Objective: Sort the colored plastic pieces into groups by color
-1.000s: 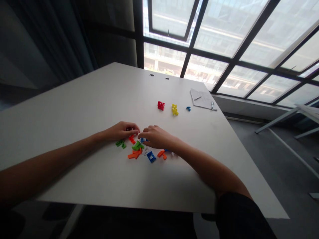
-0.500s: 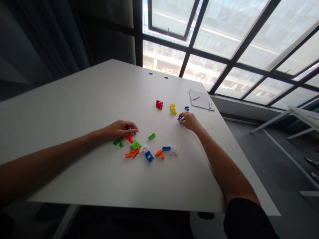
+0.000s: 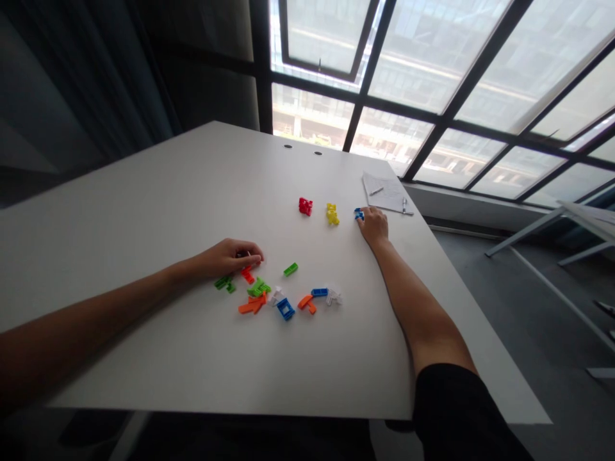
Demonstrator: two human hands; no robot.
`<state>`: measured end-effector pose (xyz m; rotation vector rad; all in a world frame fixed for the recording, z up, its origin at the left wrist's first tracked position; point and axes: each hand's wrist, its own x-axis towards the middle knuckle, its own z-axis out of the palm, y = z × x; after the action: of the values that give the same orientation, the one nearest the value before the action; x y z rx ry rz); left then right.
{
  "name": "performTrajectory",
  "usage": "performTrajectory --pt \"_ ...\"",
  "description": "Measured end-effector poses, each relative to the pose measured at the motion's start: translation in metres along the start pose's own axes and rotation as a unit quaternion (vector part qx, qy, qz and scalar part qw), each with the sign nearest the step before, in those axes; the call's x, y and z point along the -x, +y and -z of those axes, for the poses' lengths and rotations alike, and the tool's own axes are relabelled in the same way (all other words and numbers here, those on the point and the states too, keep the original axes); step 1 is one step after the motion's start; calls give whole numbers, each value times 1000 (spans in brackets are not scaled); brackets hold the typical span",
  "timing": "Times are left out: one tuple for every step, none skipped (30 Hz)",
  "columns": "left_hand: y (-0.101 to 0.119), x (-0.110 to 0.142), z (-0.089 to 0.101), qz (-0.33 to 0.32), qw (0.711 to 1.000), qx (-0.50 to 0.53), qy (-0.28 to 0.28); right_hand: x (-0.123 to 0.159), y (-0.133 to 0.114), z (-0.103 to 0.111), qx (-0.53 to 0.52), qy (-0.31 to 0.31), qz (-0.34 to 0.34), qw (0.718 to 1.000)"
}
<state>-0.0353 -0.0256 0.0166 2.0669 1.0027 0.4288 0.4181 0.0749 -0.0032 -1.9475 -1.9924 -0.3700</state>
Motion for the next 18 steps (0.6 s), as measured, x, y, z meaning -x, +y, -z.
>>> performTrajectory --pt "0 0 0 1 1000 1 0 2 -4 2 -9 11 1 1000" --pt "0 0 0 2 1000 3 1 6 -9 6 -24 19 10 999" --pt "-1 0 0 4 1000 4 2 13 -15 12 -48 22 29 998" --pt "-2 0 -1 5 1000 5 3 21 -22 20 -80 17 56 995" --pt "-3 0 -1 6 1000 6 3 31 -31 30 -119 -1 94 988" --pt "-3 0 -1 6 1000 7 2 44 -41 42 -165 -38 140 976" --pt "-4 0 -1 5 1000 7 0 58 -52 56 -211 -90 191 955" --pt "-4 0 -1 4 1000 5 -2 73 -63 71 -251 -155 244 924" --pt "-4 0 -1 4 1000 3 -3 88 -73 86 -275 -221 296 887" --pt "-4 0 -1 3 1000 1 -3 102 -82 100 -287 -266 341 855" --pt "-3 1 -1 3 1000 -1 -2 114 -90 112 -288 -294 368 834" --pt "-2 1 -1 3 1000 -2 -1 123 -97 121 -281 -308 385 823" --pt "-2 1 -1 3 1000 -2 0 130 -103 128 -270 -315 391 822" --pt "-2 1 -1 2 1000 -2 0 134 -107 132 -259 -317 390 825" --pt "-1 1 -1 1 1000 -2 0 135 -110 133 -249 -315 387 830" --pt "-1 2 0 1 1000 -2 -1 134 -111 131 -243 -311 382 836" --pt "-1 2 0 2 1000 -2 -1 132 -112 129 -244 -305 375 841" --pt "-2 2 0 2 1000 -2 -2 128 -111 125 -251 -298 366 845"
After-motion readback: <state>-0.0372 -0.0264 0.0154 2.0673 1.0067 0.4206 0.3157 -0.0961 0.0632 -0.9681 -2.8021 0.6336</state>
